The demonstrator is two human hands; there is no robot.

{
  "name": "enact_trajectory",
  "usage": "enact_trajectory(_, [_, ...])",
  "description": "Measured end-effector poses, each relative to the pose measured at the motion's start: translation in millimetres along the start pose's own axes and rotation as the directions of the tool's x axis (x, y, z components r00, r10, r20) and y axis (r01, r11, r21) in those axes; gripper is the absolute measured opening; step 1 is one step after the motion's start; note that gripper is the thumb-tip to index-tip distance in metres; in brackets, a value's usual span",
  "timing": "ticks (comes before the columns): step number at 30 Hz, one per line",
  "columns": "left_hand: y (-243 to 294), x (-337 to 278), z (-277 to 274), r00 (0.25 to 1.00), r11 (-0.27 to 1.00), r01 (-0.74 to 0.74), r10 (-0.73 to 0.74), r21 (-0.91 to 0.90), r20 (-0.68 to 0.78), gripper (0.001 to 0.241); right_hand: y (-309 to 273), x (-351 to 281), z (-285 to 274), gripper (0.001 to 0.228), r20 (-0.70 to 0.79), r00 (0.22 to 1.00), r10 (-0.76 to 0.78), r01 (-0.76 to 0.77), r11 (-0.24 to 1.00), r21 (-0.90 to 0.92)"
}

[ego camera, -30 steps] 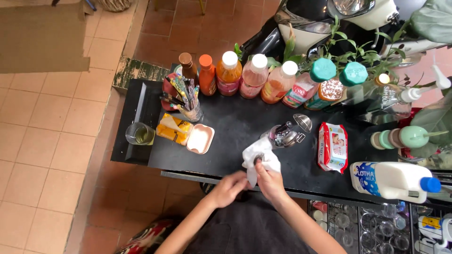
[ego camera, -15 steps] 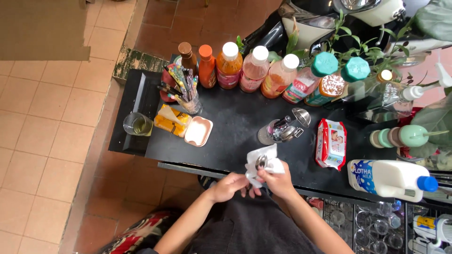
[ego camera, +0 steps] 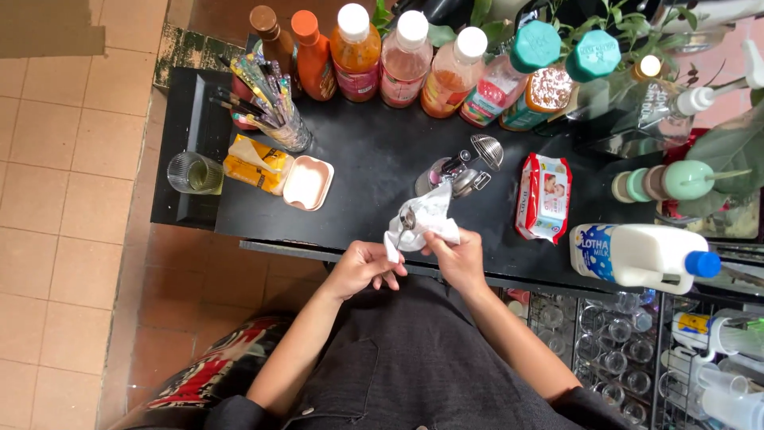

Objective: Wiping down and cleaning various bar tools including a shaker, spoon, and strainer with a cloth.

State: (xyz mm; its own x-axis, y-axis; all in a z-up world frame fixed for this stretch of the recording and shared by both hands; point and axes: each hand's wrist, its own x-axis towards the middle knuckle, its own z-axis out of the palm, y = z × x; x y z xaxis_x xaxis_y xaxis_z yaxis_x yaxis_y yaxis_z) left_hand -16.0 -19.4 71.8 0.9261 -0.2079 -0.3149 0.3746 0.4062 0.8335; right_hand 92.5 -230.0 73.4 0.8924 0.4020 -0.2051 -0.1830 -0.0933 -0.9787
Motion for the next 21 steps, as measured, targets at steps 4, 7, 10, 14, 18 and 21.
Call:
enact_trajectory(4, [10.9, 1.1, 13.5, 0.988, 0.994, 0.033, -0.017, 0.108, -0.150, 0.026, -20.1, -0.6, 5.7, 0.022, -0.004, 0.997, -0.081, 0.081, 0.994, 0.077])
enact_trajectory(7, [20.0, 1.5, 18.4, 0.959, 0.982, 0.026, 0.027, 0.185, -0.281, 0.029, -30.6, -1.0, 16.3, 0.030, 0.053, 0.990, -0.132, 0.117, 0.968, 0.220])
enact_trajectory(10, [21.3, 0.1, 19.4, 0.954, 0.979, 0.016, 0.046, 0.202, -0.297, 0.029, -38.7, -1.4, 26.4, 0.047, 0.112, 0.981, -0.159, 0.070, 0.827, 0.558])
enact_trajectory(14, [17.7, -2.7, 16.7, 0.951, 0.979, -0.026, 0.087, 0.203, -0.296, 0.029, 17.8, 0.9, 23.4, 0.048, -0.009, 0.999, -0.048, 0.046, 0.885, 0.464])
enact_trajectory(18, [22.9, -6.4, 13.5, 0.959, 0.972, -0.009, 0.075, 0.235, -0.274, 0.030, 16.7, 8.8, 28.4, 0.033, -0.040, 0.998, -0.055, 0.068, 0.775, 0.628])
enact_trajectory(21, [28.2, -9.3, 5.2, 0.964, 0.967, -0.032, 0.096, 0.251, -0.248, 0.029, -39.5, 6.0, 44.2, 0.054, 0.016, 0.982, 0.186, -0.134, 0.641, 0.756])
